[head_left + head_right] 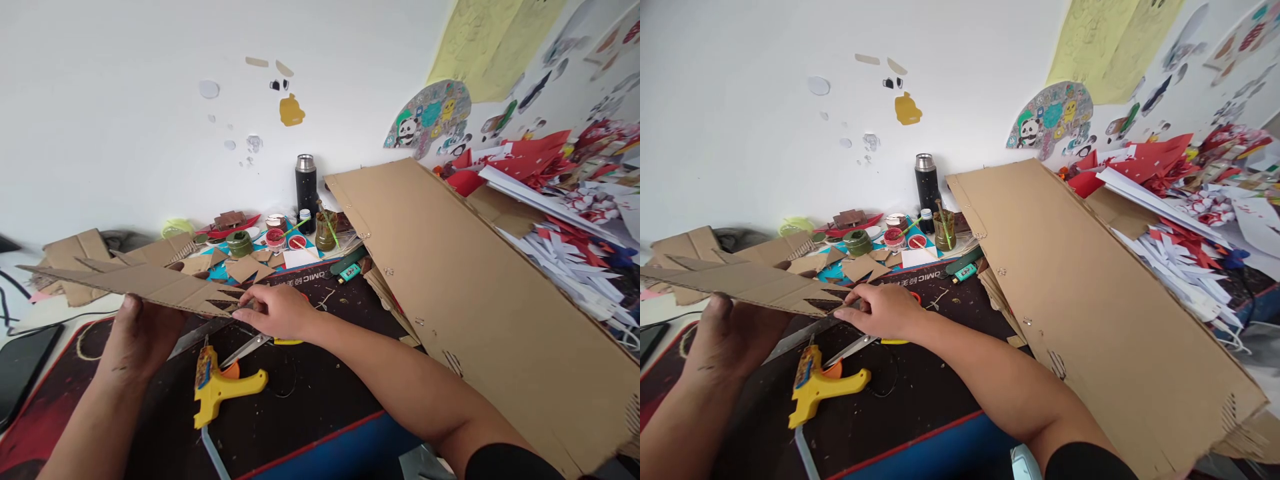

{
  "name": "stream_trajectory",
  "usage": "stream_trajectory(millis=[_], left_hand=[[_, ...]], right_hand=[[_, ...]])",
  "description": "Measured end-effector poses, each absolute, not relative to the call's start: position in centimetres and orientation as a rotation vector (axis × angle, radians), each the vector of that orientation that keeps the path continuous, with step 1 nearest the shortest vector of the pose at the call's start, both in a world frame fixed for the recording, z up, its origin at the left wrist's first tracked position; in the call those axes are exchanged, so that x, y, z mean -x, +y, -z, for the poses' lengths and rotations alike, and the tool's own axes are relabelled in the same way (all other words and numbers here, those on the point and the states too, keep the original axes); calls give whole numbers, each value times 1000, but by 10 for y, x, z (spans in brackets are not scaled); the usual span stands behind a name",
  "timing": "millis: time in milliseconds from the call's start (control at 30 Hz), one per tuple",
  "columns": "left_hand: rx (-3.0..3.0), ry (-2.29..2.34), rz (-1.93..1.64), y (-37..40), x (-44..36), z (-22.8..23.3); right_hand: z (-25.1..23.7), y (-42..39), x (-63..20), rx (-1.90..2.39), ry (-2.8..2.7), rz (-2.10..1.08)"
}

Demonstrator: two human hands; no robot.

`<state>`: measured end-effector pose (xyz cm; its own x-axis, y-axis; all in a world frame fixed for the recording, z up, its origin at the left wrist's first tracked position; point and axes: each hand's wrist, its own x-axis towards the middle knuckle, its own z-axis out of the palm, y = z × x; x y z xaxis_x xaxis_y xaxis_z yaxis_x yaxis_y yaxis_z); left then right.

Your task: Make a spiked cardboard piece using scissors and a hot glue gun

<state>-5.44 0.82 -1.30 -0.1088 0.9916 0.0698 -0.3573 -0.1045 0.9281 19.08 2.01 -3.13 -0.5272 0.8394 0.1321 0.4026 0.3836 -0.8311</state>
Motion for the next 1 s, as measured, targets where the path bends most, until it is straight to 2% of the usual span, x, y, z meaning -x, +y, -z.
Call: stream_trajectory(millis=[533,1000], left_hand=[[-1105,896,-1318,14,72,29],[-1041,903,-1358,15,72,31]], right_hand=[[34,19,-189,1097,-2234,-838],[34,21,-187,1150,-2339,-789]])
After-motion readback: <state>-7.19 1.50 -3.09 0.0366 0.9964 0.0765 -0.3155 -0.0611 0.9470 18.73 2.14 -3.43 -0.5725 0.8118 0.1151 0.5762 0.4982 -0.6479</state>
